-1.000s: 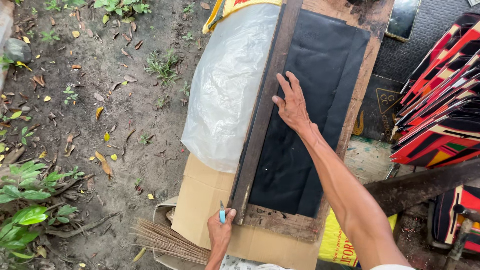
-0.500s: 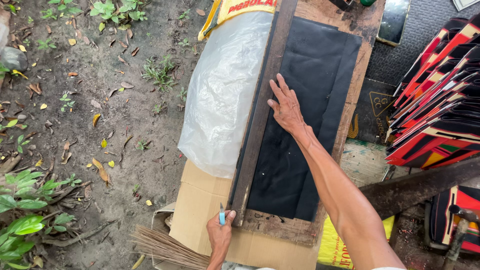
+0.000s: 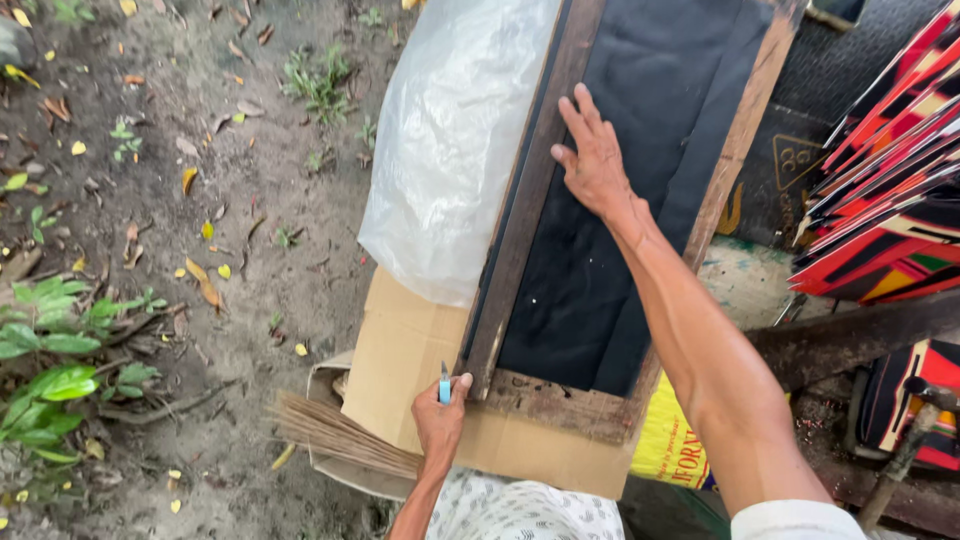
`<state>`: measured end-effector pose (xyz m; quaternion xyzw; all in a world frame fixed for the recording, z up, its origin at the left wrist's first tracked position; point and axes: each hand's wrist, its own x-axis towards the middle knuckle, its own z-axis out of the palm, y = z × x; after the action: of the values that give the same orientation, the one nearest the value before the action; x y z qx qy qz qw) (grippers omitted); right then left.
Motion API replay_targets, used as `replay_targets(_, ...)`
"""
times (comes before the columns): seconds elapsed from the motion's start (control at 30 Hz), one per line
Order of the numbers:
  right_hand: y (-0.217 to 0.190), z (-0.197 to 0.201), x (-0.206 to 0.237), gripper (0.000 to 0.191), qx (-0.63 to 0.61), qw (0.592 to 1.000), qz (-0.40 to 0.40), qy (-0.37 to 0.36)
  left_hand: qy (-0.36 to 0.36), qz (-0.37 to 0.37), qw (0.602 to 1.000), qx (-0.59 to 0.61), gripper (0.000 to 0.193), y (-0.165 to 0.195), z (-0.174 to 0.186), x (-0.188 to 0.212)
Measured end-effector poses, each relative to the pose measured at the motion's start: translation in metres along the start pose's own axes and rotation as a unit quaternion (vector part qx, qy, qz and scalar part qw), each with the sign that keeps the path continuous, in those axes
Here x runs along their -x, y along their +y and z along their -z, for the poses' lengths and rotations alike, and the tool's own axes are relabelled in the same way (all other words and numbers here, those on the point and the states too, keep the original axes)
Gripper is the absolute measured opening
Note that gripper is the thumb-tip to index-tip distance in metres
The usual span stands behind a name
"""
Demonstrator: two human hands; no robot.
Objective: The person lays a black sheet on a wooden board and uses a utility knife guided along a wooden batten to cut a long strip from its edge. They periodically hone the knife on a stone in a small box, then continue cutting, also slicing a white strip beside the board.
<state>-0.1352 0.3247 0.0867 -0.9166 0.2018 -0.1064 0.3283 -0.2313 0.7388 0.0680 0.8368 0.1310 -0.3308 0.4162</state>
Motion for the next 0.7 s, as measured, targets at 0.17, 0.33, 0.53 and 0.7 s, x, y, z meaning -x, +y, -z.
replay_targets(0.17, 0.002, -0.004, 0.001, 0.073, 0.015, 0.997, 0.072, 0.023, 0.007, -0.027, 1.000, 0.002, 0.035, -0.007, 0.003, -0.001)
replay_targets(0.33, 0.005, -0.004, 0.003, 0.085, 0.014, 0.998, 0.064, -0.007, 0.011, -0.023, 1.000, 0.015, 0.030, -0.009, 0.000, -0.004)
replay_targets(0.53, 0.002, -0.005, 0.003, 0.098, 0.005, 0.999, 0.041, -0.033, -0.005, -0.002, 1.000, 0.021, 0.029, 0.000, 0.003, -0.006)
replay_targets(0.7, 0.013, -0.012, 0.006, 0.098, 0.020, 0.998, 0.058, -0.026, -0.009, 0.006, 1.000, -0.017, 0.029, 0.005, 0.005, -0.008)
